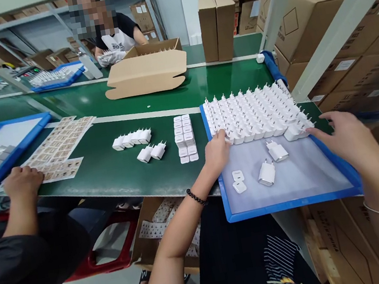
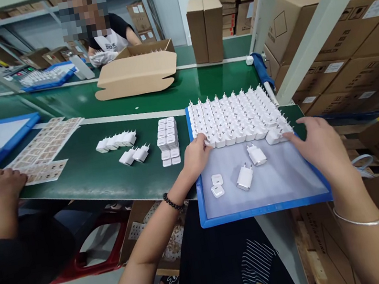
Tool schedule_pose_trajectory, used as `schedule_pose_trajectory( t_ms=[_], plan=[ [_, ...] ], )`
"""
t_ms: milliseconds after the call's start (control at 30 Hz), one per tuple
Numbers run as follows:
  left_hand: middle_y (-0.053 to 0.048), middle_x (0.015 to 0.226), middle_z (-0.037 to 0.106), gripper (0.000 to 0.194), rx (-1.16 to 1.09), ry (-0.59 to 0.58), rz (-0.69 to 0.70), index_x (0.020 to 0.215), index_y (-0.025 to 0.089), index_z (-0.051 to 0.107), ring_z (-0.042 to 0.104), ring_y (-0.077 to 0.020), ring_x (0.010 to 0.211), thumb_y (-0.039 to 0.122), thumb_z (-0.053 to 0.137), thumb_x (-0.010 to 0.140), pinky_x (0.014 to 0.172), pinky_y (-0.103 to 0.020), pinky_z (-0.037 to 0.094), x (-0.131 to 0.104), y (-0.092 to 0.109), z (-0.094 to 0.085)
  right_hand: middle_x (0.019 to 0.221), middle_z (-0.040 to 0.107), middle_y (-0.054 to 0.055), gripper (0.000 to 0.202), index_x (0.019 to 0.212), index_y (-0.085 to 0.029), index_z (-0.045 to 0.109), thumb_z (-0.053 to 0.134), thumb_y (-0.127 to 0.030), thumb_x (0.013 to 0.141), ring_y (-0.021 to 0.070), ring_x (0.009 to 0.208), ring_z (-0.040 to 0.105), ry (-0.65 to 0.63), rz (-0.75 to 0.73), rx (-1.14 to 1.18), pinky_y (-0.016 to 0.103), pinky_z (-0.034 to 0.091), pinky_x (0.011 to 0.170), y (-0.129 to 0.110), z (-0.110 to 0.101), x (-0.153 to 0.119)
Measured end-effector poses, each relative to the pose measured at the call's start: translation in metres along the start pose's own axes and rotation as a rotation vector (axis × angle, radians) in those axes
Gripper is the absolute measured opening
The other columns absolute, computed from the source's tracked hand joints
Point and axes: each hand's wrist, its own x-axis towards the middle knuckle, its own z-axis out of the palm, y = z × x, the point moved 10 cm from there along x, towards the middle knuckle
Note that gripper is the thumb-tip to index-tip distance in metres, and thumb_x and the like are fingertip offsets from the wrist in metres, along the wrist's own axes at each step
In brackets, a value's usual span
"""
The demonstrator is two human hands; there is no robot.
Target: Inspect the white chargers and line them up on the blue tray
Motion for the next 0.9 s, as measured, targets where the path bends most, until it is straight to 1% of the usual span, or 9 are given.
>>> schedule_pose_trajectory(
  t_ms=[67, 167, 267, 367, 500, 600, 733, 800, 900],
  plan=[
    [-0.012, 0.108, 0.072, 0.022, 0.005, 0.000, 0.000, 0.114, 0.019, 0.053, 0.069, -0.0278, 0.098, 0.016, 0.054, 0.092, 0.077, -0.034, 0.049, 0.000, 0.000, -0.001, 0.120, 0.061, 0.024, 0.038, 0.113, -0.015, 0.064, 0.052, -0.044, 0.092, 0.0394, 0.108, 0.059, -0.041, -0.082, -0.023, 0.048, 0.048, 0.086, -0.006, 0.015, 0.001],
    [-0.012, 0.102, 0.073, 0.029, 0.004, -0.003, -0.002, 0.121, 0.018, 0.051, 0.070, -0.0294, 0.097, 0.015, 0.053, 0.092, 0.078, -0.036, 0.050, -0.002, 0.000, -0.003, 0.115, 0.055, 0.026, 0.027, 0.100, -0.015, 0.067, 0.051, -0.036, 0.094, 0.0424, 0.110, 0.051, -0.005, -0.148, -0.087, 0.048, 0.044, 0.084, -0.023, 0.023, -0.004],
    [-0.012, 0.102, 0.074, 0.040, -0.011, -0.008, -0.009, 0.131, 0.017, 0.046, 0.071, -0.0299, 0.095, 0.015, 0.053, 0.092, 0.078, -0.036, 0.051, -0.008, 0.002, -0.007, 0.105, 0.052, 0.025, 0.029, 0.087, -0.016, 0.068, 0.048, -0.035, 0.096, 0.0430, 0.104, 0.047, 0.019, -0.178, -0.156, 0.049, 0.042, 0.081, -0.035, 0.025, -0.009],
    [-0.014, 0.117, 0.071, 0.044, -0.050, 0.014, -0.019, 0.135, 0.018, 0.043, 0.071, -0.0289, 0.098, 0.020, 0.055, 0.092, 0.080, -0.037, 0.053, -0.024, 0.006, -0.014, 0.110, 0.050, 0.025, 0.038, 0.086, -0.014, 0.070, 0.045, -0.040, 0.098, 0.0429, 0.106, 0.046, 0.058, -0.200, -0.223, 0.050, 0.042, 0.084, -0.040, 0.026, -0.010],
    [-0.014, 0.130, 0.063, 0.040, -0.109, 0.132, 0.015, 0.131, 0.018, 0.047, 0.061, -0.0308, 0.119, 0.023, 0.056, 0.092, 0.097, -0.043, 0.050, -0.055, 0.007, -0.018, 0.121, 0.046, 0.029, 0.045, 0.092, -0.010, 0.071, 0.039, -0.041, 0.100, 0.0463, 0.112, 0.044, 0.102, -0.195, -0.269, 0.053, 0.042, 0.085, -0.039, 0.025, -0.005],
    [-0.017, 0.135, 0.056, 0.041, -0.134, 0.256, -0.021, 0.128, 0.016, 0.049, 0.052, -0.0343, 0.129, 0.020, 0.057, 0.089, 0.105, -0.049, 0.045, -0.073, -0.008, -0.017, 0.122, 0.047, 0.027, 0.041, 0.087, -0.013, 0.067, 0.037, -0.037, 0.100, 0.0445, 0.112, 0.045, 0.097, -0.235, -0.261, 0.052, 0.043, 0.084, -0.050, 0.017, -0.006],
    [-0.016, 0.130, 0.055, 0.043, -0.292, 0.333, -0.054, 0.128, 0.017, 0.048, 0.054, -0.0302, 0.125, 0.023, 0.059, 0.087, 0.104, -0.046, 0.046, -0.081, -0.024, -0.013, 0.109, 0.053, 0.016, 0.030, 0.073, -0.022, 0.052, 0.045, -0.038, 0.098, 0.0269, 0.081, 0.056, -0.036, -0.315, 0.020, 0.038, 0.043, 0.068, -0.099, 0.010, -0.017],
    [-0.015, 0.130, 0.054, 0.049, -0.320, 0.347, -0.008, 0.129, 0.017, 0.048, 0.053, -0.0294, 0.125, 0.028, 0.064, 0.085, 0.105, -0.045, 0.045, -0.080, -0.020, -0.016, 0.098, 0.055, 0.010, 0.031, 0.069, -0.024, 0.044, 0.046, -0.035, 0.098, 0.0219, 0.074, 0.055, -0.169, -0.398, 0.187, 0.035, 0.043, 0.068, -0.143, 0.023, -0.027],
    [-0.015, 0.129, 0.054, 0.057, -0.233, 0.361, -0.017, 0.128, 0.016, 0.052, 0.051, -0.0329, 0.126, 0.037, 0.073, 0.079, 0.105, -0.049, 0.043, -0.076, -0.020, -0.021, 0.085, 0.052, 0.006, 0.029, 0.068, -0.025, 0.037, 0.048, -0.026, 0.095, 0.0209, 0.072, 0.053, -0.274, -0.471, 0.334, 0.033, 0.041, 0.067, -0.203, 0.054, -0.034]
  ],
)
